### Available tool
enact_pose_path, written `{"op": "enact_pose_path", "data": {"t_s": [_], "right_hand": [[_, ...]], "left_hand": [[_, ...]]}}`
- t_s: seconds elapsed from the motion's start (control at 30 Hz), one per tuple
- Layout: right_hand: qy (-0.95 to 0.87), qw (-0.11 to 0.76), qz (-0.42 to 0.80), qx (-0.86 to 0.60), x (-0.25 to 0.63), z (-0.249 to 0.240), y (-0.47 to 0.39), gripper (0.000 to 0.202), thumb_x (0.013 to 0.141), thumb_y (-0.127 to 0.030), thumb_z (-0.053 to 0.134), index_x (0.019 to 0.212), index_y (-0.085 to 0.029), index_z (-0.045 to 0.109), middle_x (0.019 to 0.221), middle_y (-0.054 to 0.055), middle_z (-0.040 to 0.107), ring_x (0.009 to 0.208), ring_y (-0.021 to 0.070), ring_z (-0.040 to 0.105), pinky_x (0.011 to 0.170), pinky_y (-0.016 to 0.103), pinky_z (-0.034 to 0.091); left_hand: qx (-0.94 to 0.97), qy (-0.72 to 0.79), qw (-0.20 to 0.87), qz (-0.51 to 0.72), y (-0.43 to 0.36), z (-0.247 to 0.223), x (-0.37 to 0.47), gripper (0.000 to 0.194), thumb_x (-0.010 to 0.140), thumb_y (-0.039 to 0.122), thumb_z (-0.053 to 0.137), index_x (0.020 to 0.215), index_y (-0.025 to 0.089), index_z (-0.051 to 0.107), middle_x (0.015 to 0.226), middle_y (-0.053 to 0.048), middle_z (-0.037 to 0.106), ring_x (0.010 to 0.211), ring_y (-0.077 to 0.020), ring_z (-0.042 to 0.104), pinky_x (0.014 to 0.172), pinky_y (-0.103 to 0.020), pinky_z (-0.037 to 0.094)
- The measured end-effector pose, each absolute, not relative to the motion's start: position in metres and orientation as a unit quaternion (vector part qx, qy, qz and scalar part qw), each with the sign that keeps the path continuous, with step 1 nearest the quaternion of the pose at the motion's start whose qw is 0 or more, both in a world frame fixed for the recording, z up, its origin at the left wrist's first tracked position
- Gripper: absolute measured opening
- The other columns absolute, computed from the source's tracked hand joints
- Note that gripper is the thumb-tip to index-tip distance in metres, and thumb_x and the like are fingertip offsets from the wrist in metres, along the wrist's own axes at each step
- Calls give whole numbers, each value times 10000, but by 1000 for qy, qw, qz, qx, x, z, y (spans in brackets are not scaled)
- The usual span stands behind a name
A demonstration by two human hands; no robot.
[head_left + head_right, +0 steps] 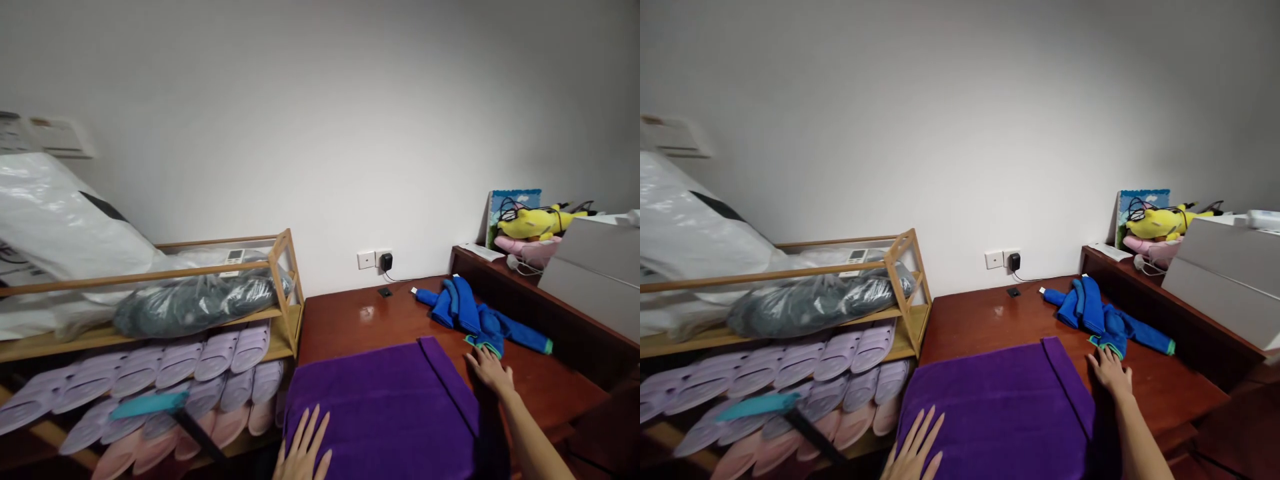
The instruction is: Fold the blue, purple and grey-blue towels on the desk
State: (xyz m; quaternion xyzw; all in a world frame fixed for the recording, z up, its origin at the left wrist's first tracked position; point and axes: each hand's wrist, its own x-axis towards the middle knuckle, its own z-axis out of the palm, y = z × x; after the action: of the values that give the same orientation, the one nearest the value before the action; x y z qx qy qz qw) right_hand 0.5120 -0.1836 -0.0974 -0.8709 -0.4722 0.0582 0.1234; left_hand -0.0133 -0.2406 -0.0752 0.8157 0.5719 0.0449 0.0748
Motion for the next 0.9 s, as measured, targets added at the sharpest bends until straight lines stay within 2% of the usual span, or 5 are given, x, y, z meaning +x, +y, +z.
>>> {"op": "enact_pose_path", "data": {"t_s": [0.1, 0.23, 0.37, 0.67, 0.9], "right_hand": [[-486, 142, 16, -862, 464, -88, -178, 589, 886, -458, 313, 1353, -110, 403, 1490, 203, 248, 1379, 316, 199, 1054, 586, 202], [-680, 240, 69, -689, 354, -78, -223, 562, 918, -473, 282, 1428, -237, 281, 1491, 85, 307, 1365, 203, 268, 1086, 421, 278], [-783, 183, 177, -568, 305, -79, -280, 571, 902, -512, 352, 1432, -410, 166, 1528, -8, 192, 1382, 207, 218, 1102, 455, 245], [-650, 83, -8, -755, 486, -109, -281, 579, 877, -584, 296, 1385, -317, 368, 1489, 57, 308, 1368, 259, 255, 1051, 516, 268], [-539, -45, -123, -832, 556, -103, -286, 474, 863, -318, 362, 1304, -214, 501, 1370, 159, 473, 1306, 319, 359, 964, 563, 312]], "left_hand": [[815, 574, 66, 41, -242, -73, -12, 526, 923, 394, 324, 1422, 396, 159, 1517, 88, 152, 1399, -194, 152, 1099, -451, 245], [815, 575, 60, 43, -241, -76, -12, 519, 919, 381, 319, 1422, 384, 189, 1514, 97, 150, 1401, -175, 136, 1109, -426, 228], [818, 571, 53, 46, -240, -78, -11, 516, 920, 385, 307, 1425, 365, 204, 1518, 90, 144, 1404, -170, 121, 1112, -423, 218], [822, 567, 58, 4, -246, -65, -9, 508, 936, 410, 251, 1435, 341, 185, 1525, 65, 134, 1407, -193, 98, 1113, -489, 185], [837, 539, 83, 40, -250, -66, -17, 511, 942, 425, 259, 1439, 343, 176, 1532, 45, 141, 1408, -197, 97, 1104, -484, 224]]}}
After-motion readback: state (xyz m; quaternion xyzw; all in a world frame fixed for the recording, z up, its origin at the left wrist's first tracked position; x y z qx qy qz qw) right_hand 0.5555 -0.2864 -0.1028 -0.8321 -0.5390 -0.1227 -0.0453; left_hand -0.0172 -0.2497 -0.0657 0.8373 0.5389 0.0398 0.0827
